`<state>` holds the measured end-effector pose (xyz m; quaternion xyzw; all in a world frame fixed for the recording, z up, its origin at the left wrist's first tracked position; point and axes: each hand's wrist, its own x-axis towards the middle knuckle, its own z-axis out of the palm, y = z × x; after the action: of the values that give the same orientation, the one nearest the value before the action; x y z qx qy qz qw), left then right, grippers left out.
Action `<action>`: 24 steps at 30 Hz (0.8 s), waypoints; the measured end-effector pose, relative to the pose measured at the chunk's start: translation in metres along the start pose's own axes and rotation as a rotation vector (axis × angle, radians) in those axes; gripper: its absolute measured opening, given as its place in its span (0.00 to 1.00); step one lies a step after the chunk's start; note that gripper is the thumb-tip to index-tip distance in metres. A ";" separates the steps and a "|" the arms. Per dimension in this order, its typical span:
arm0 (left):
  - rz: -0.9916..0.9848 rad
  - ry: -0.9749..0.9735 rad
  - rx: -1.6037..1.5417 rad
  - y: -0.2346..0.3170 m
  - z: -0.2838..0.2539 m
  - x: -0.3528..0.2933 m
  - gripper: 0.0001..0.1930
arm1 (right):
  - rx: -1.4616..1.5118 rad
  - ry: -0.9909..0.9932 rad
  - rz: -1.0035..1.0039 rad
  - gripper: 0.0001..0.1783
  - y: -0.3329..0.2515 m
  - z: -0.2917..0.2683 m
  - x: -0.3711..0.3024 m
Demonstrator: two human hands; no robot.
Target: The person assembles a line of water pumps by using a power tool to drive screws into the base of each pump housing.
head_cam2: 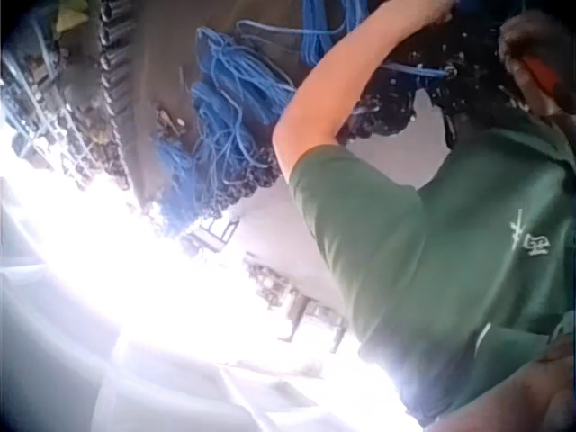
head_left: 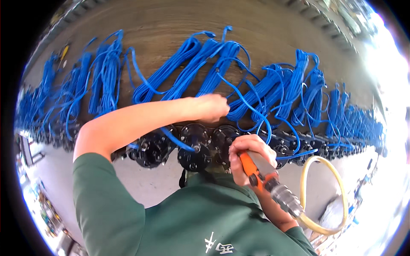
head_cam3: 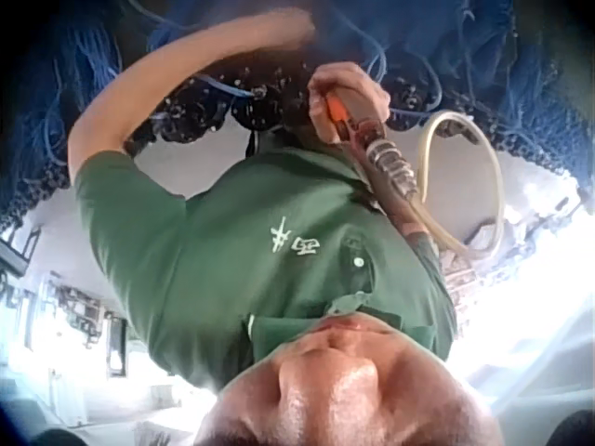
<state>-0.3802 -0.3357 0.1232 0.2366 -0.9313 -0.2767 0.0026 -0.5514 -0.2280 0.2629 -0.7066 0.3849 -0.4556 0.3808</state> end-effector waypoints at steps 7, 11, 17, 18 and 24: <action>-0.295 1.223 0.046 0.170 -0.085 -0.051 0.07 | 0.522 -0.058 -0.505 0.17 -0.067 -0.108 -0.025; -0.543 1.570 0.081 0.278 0.031 -0.038 0.06 | 0.582 0.008 -0.658 0.17 -0.100 -0.181 -0.060; -0.844 1.407 -0.676 0.298 0.207 0.054 0.04 | 0.681 -0.114 -0.460 0.15 -0.071 -0.171 -0.082; -0.822 1.598 -1.134 0.292 0.217 0.063 0.06 | 0.640 -0.140 -0.378 0.15 -0.067 -0.159 -0.083; 0.010 1.869 -2.690 0.238 0.219 0.104 0.15 | 0.585 -0.356 -0.250 0.17 -0.019 -0.106 -0.083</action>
<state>-0.6068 -0.0938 0.0479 -0.1367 -0.2896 0.6099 -0.7248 -0.6704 -0.1662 0.2824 -0.6776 0.0767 -0.4592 0.5693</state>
